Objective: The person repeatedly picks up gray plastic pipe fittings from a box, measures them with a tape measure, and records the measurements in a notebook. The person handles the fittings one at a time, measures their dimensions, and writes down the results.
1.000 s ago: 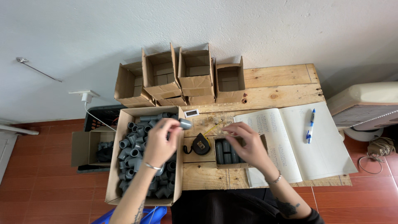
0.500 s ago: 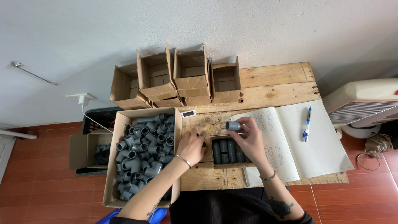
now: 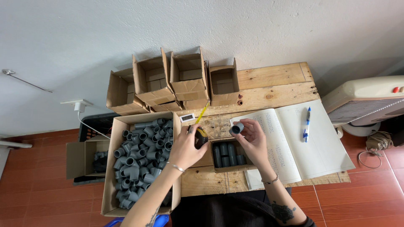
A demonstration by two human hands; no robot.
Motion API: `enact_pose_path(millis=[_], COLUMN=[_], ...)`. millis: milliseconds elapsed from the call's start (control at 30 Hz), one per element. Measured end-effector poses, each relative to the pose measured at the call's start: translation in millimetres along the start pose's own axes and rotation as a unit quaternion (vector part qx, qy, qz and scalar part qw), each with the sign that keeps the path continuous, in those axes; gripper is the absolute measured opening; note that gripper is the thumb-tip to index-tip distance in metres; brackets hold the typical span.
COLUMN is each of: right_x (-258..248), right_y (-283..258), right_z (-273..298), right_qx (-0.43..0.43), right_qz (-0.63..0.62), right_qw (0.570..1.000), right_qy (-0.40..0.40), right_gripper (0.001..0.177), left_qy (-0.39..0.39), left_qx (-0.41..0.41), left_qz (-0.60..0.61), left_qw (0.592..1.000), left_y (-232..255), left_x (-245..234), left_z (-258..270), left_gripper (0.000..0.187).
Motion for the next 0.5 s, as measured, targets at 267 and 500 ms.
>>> enact_pose_path(millis=[267,500], right_x=[-5.0,-5.8], right_y=[7.5,3.6], right_z=[-1.0,0.1], right_qx=[0.017,0.015], right_qz=[-0.021,-0.022], right_qw=[0.999,1.0], right_qy=[0.022,-0.014], right_gripper=[0.046,0.041], left_qy=[-0.169,-0.251], left_qx=[0.137,0.158], left_qz=[0.319,0.31], left_qw=[0.923,0.903], left_y=[-2.7,9.5], left_x=[1.1,-5.3], left_z=[21.8,31.6], left_gripper=[0.087,0.069])
Point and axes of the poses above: each hand's wrist, its own z-axis away from the middle knuckle, its own x-axis out of the palm, y = z × x, the point moved 2 cm from there along -z, towards the middle knuckle, and after that the axes turned 6 degrees about -x, right-handed, at the moved point
